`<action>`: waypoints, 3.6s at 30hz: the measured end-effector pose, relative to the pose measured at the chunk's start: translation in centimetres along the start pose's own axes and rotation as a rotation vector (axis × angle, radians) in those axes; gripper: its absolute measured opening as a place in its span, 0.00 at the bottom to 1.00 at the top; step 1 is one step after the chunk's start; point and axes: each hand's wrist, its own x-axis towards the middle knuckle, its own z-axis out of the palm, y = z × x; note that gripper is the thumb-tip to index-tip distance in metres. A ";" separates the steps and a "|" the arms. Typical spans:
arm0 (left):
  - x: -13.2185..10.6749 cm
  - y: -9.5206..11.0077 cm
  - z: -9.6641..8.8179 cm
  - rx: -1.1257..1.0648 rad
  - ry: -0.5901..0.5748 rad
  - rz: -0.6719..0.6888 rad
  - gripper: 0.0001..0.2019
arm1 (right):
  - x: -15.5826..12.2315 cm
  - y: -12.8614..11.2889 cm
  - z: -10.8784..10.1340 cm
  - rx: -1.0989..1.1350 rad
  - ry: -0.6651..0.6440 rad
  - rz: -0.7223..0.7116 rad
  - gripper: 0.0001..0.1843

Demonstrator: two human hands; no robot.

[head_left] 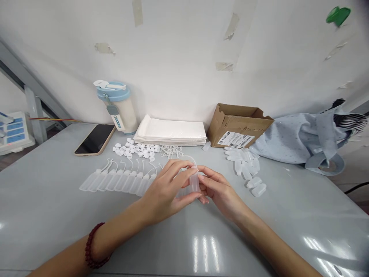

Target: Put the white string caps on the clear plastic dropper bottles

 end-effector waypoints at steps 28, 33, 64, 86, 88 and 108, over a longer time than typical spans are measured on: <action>-0.2 -0.6 0.2 0.146 0.016 0.177 0.21 | 0.1 -0.7 -0.8 -0.286 0.085 -0.062 0.17; -0.2 -0.7 0.4 0.098 0.020 0.147 0.21 | 0.1 -0.9 -0.7 -0.298 0.072 -0.067 0.17; -0.2 -0.6 0.4 0.128 0.018 0.118 0.27 | 0.0 -1.0 -0.2 -0.372 0.071 -0.079 0.20; -0.3 -0.5 0.4 0.144 0.016 0.088 0.23 | -0.4 -0.6 0.1 -0.558 0.234 -0.145 0.13; -0.4 -0.6 0.5 0.145 0.005 0.087 0.23 | -0.4 -0.7 0.1 -0.580 0.234 -0.124 0.13; 0.9 -0.4 1.0 0.122 -0.128 -0.019 0.19 | -0.3 -1.7 -0.5 -0.514 0.262 -0.025 0.13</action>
